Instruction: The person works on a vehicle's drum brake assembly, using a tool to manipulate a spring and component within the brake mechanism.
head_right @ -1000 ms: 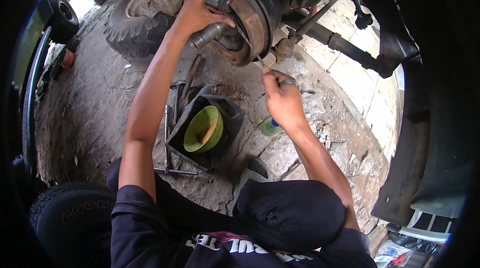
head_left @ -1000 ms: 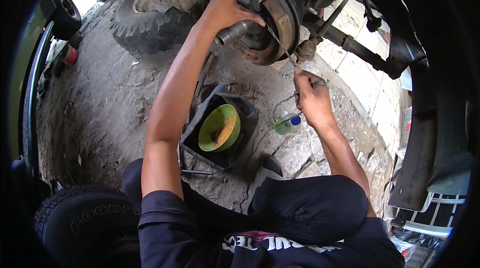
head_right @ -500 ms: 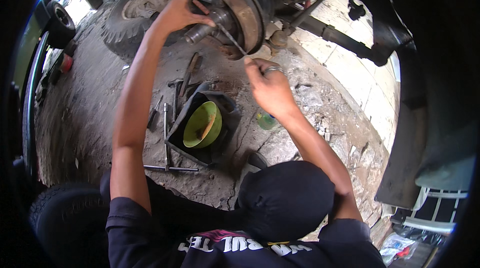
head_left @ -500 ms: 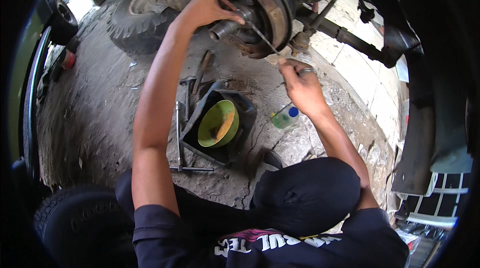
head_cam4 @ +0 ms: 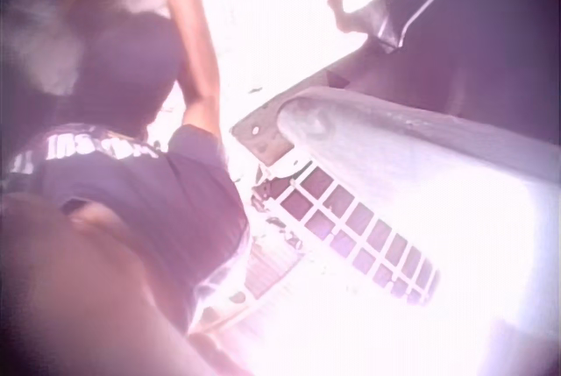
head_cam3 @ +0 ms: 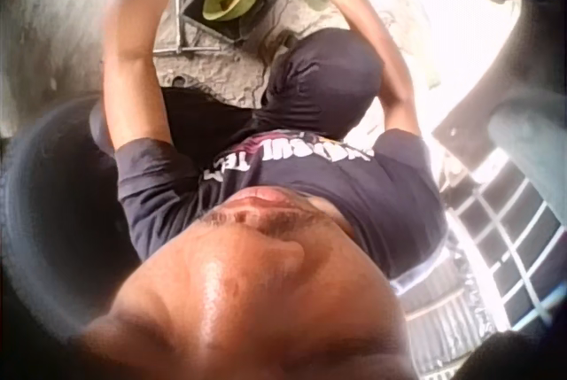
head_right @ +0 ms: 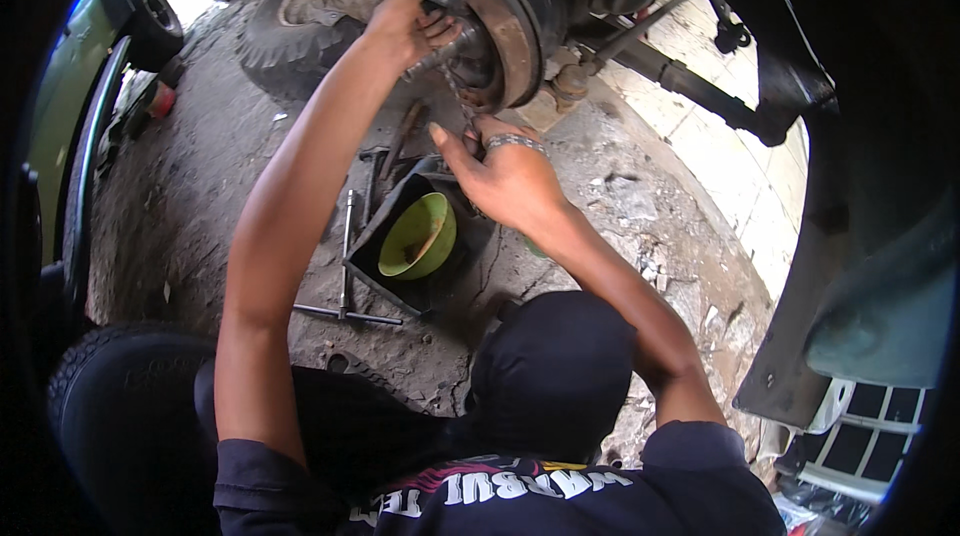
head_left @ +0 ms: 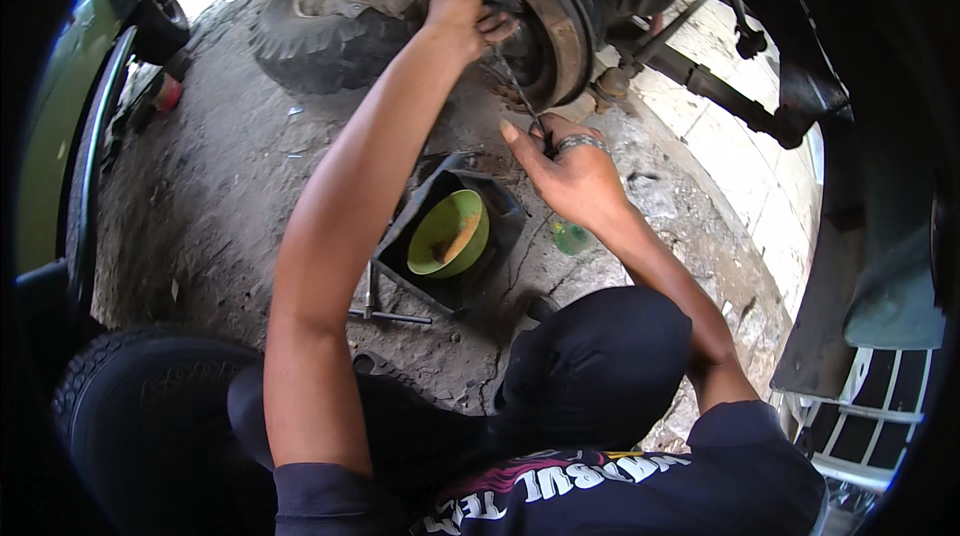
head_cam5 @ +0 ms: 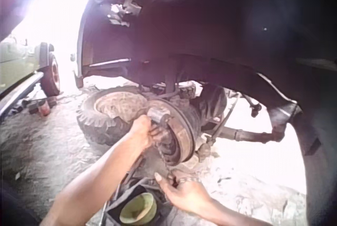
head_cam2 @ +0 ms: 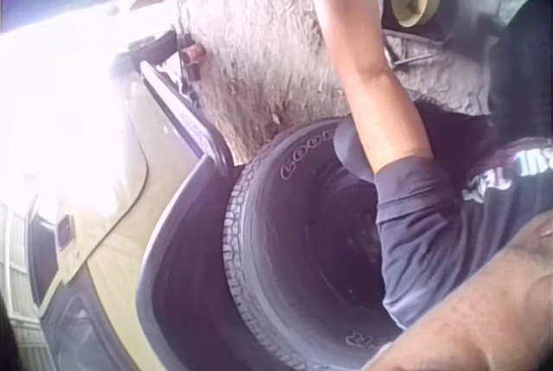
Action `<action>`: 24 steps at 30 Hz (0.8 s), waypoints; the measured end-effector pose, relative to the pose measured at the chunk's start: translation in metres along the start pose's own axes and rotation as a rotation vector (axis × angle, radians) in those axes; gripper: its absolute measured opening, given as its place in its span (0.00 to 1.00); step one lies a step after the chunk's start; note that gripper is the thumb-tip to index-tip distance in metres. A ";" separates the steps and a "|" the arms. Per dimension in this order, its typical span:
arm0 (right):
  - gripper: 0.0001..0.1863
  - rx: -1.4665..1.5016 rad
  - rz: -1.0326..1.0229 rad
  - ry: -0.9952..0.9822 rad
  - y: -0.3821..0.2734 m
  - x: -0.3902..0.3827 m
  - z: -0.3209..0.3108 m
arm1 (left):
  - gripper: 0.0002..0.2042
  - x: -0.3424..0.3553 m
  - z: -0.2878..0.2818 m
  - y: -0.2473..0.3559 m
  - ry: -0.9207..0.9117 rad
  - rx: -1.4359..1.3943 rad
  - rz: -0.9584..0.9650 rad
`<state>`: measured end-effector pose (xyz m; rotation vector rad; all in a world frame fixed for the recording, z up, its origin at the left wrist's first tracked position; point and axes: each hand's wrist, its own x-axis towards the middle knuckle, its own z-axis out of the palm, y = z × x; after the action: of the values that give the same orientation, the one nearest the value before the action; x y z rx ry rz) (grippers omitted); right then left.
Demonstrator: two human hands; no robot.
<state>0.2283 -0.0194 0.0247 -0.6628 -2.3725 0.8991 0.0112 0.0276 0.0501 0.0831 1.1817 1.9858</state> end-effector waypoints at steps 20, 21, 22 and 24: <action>0.31 0.077 0.341 -0.267 -0.001 0.021 0.003 | 0.18 0.024 -0.025 -0.018 -0.222 -0.383 -0.085; 0.31 0.077 0.376 -0.263 0.004 0.025 0.003 | 0.18 0.020 -0.019 -0.017 -0.229 -0.413 -0.091; 0.32 0.015 0.398 -0.272 0.000 0.029 0.005 | 0.18 0.018 -0.021 -0.017 -0.221 -0.446 -0.095; 0.32 -0.114 0.438 -0.292 -0.015 0.041 0.007 | 0.17 0.020 -0.026 -0.015 -0.230 -0.484 -0.089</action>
<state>0.1899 -0.0082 0.0428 -1.2015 -2.5973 1.1089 -0.0046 0.0264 0.0176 0.0102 0.5321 2.0638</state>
